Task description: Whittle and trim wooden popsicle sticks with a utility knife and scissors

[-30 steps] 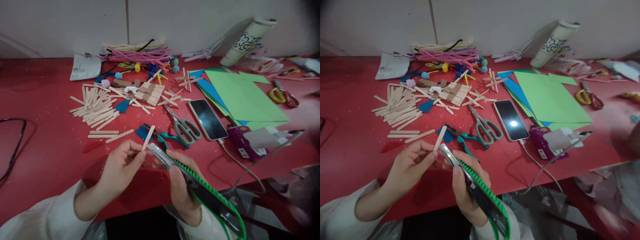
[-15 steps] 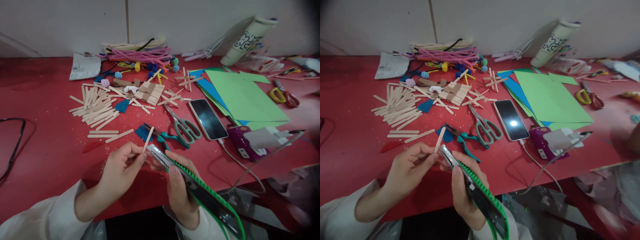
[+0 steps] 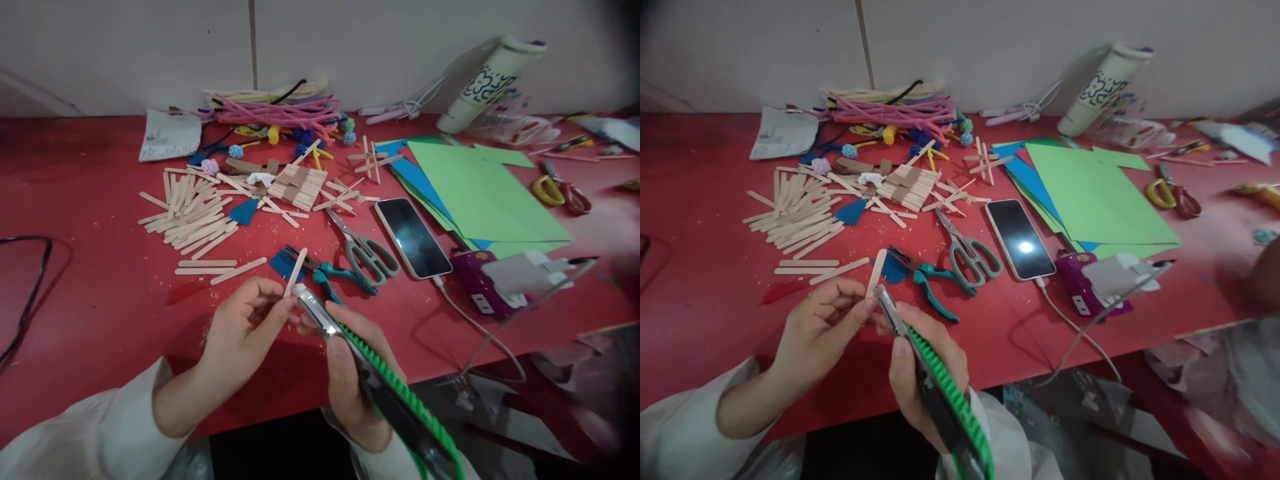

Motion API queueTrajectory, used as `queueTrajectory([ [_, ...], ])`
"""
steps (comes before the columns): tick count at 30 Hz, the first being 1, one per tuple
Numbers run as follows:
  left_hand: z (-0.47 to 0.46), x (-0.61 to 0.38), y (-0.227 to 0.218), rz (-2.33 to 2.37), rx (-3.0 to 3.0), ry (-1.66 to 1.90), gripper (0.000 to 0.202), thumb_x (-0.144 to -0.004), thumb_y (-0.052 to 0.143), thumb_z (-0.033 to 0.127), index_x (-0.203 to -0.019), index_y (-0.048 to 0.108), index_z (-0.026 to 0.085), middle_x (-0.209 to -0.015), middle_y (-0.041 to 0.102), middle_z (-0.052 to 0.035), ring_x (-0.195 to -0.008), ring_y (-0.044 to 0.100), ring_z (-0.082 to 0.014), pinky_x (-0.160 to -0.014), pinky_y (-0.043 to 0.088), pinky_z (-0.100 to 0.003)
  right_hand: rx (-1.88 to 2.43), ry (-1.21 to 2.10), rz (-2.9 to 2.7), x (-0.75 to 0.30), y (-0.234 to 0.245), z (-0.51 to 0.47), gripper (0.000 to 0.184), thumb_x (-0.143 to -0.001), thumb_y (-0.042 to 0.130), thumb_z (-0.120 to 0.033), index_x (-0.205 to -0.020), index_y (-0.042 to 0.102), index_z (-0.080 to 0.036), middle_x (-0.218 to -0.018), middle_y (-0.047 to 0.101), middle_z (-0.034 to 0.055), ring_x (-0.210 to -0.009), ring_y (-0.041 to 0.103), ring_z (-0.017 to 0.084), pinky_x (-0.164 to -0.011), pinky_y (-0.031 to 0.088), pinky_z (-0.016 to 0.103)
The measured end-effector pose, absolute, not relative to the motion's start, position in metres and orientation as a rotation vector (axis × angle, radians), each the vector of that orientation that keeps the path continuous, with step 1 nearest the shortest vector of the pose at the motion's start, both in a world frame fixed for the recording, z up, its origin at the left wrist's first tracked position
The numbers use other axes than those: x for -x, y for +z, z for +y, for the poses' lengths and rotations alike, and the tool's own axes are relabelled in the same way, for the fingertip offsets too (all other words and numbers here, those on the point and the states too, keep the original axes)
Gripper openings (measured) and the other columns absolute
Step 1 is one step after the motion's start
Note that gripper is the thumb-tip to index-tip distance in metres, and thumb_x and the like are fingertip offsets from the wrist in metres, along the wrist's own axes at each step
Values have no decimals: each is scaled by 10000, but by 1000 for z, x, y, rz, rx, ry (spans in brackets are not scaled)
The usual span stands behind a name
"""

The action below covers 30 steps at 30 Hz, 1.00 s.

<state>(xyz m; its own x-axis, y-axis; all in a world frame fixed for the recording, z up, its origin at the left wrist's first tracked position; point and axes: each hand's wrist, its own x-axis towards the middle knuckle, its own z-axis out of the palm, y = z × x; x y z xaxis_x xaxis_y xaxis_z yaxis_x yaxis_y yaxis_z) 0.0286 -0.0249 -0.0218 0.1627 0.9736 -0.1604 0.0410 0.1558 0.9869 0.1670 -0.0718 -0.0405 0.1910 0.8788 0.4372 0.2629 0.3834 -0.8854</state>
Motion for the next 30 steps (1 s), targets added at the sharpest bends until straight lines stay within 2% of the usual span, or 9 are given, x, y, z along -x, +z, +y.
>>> queueTrajectory([
  [4, -23, -26, -22, 1201, -1223, 1015, 112, -828, 582, 254, -753, 541, 182, -670, 678, 10, -614, 660, -104, -599, 531, -186, 1087, 471, -1568, -166, -40, -74, 518, -760, 603, -88, -1253, 518, -220, -1009, 703, 71, -872, 698, 199, -785, 581, 295],
  [6, -24, -24, -22, 1236, -1270, 1057, 112, -814, 603, 235, -733, 544, 184, -691, 678, 10, -647, 663, -101, -607, 525, -170, 1049, 534, -1556, -166, -40, -74, 555, -743, 612, -67, -1263, 516, -236, -1026, 701, 69, -895, 692, 201, -789, 578, 300],
  [8, -24, -23, -20, 1193, -1289, 1080, 86, -803, 623, 233, -768, 560, 187, -697, 674, 19, -636, 659, -91, -601, 524, -159, 1007, 732, -1338, -167, -40, -71, 454, -789, 584, -107, -1213, 559, -267, -979, 718, 42, -827, 704, 172, -749, 584, 279],
  [11, -26, -23, -17, 993, -1193, 1079, 106, -824, 609, 288, -860, 559, 203, -690, 676, 29, -593, 654, -83, -564, 528, -154, 892, 1215, -758, -173, -40, -59, 210, -851, 547, -270, -1026, 663, -280, -757, 731, -2, -591, 682, 114, -586, 580, 218],
  [13, -27, -22, -16, 922, -1134, 1077, 127, -825, 612, 313, -869, 561, 205, -718, 681, 24, -622, 663, -84, -585, 537, -156, 807, 1464, -445, -178, -39, -51, 158, -792, 614, -335, -894, 706, -257, -601, 690, -23, -457, 618, 82, -471, 538, 171],
  [16, -28, -21, -18, 932, -1100, 1049, 125, -819, 623, 314, -858, 575, 205, -739, 668, 27, -647, 657, -79, -623, 544, -161, 722, 1624, -278, -185, -39, -43, 148, -708, 690, -348, -809, 731, -247, -524, 650, -34, -391, 553, 51, -413, 489, 131],
  [23, -25, -20, -22, 1093, -1171, 955, 109, -818, 610, 294, -798, 575, 192, -670, 661, 18, -599, 645, -94, -583, 530, -172, 715, 1607, -264, -187, -44, -42, 185, -686, 692, -376, -804, 748, -245, -495, 594, -28, -361, 461, 41, -381, 453, 133],
  [27, -26, -18, -20, 1095, -1231, 949, 157, -825, 594, 308, -730, 579, 184, -605, 649, 9, -565, 627, -102, -556, 508, -184, 717, 1589, -269, -185, -43, -40, 186, -692, 690, -366, -815, 743, -238, -494, 598, -31, -367, 490, 33, -393, 455, 115],
  [30, -26, -19, -18, 1004, -1160, 909, 201, -808, 614, 371, -746, 602, 180, -631, 668, -10, -586, 632, -114, -569, 507, -202, 746, 1509, -377, -182, -42, -41, 166, -743, 645, -344, -835, 730, -234, -522, 633, -27, -383, 538, 46, -397, 470, 119],
])
